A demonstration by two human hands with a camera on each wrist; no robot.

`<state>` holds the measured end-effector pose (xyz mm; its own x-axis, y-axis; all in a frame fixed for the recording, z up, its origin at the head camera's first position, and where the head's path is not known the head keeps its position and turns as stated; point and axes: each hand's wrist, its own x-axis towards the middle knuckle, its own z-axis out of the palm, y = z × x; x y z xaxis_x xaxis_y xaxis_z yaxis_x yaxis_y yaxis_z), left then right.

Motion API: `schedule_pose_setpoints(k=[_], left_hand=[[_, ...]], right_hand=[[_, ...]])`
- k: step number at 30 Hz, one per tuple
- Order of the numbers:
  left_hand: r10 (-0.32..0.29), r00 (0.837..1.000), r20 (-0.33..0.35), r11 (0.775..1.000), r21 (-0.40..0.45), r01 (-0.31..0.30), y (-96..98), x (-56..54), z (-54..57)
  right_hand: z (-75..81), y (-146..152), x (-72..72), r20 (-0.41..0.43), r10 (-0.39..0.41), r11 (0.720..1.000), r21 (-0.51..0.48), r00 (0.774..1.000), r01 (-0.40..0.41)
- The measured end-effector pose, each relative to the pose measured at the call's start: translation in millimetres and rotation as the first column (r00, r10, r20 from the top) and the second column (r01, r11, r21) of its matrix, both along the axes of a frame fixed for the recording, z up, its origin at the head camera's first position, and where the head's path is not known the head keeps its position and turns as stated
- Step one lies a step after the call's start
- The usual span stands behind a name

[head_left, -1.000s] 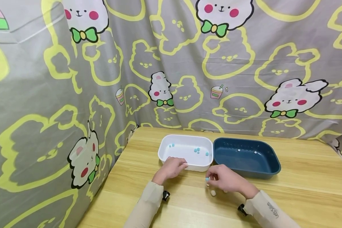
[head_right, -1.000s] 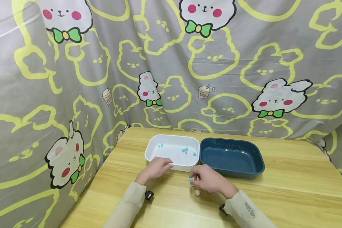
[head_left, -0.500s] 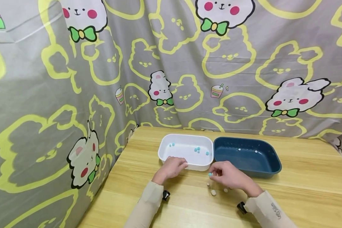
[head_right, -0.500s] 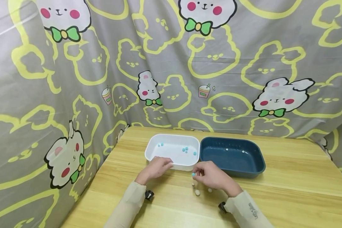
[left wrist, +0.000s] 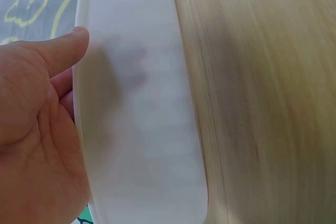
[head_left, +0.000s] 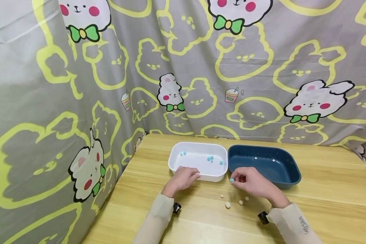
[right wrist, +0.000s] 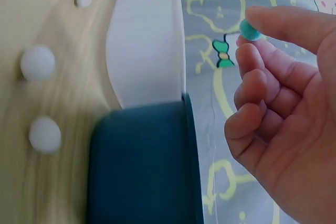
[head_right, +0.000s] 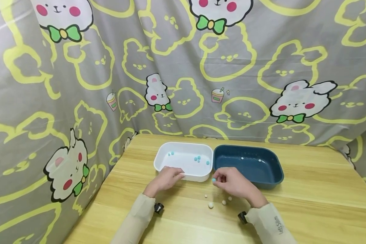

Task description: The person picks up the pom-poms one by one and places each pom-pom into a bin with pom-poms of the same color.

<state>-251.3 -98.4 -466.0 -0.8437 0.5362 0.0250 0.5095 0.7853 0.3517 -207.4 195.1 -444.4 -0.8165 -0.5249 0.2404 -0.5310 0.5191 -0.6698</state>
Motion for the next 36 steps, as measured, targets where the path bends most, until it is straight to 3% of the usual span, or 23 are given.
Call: schedule_pose_setpoints(k=[7,18,36], left_hand=[[-0.003,1.000,-0.002,1.000,0.008,0.003,-0.8,-1.4,-1.0],[-0.010,1.000,0.006,1.000,0.017,0.010,-0.4,-0.7,-2.6],[-0.013,1.000,-0.003,1.000,0.011,0.013,-1.2,-1.6,-0.6]], right_hand=[[4.4,11,-3.7,-0.010,-0.119,0.992,0.031,0.993,0.119],[-1.0,17,-14.9,0.022,-0.197,0.979,0.056,0.980,0.196],[19.6,-10,-53.1,0.043,-0.102,0.990,0.099,0.994,0.097]])
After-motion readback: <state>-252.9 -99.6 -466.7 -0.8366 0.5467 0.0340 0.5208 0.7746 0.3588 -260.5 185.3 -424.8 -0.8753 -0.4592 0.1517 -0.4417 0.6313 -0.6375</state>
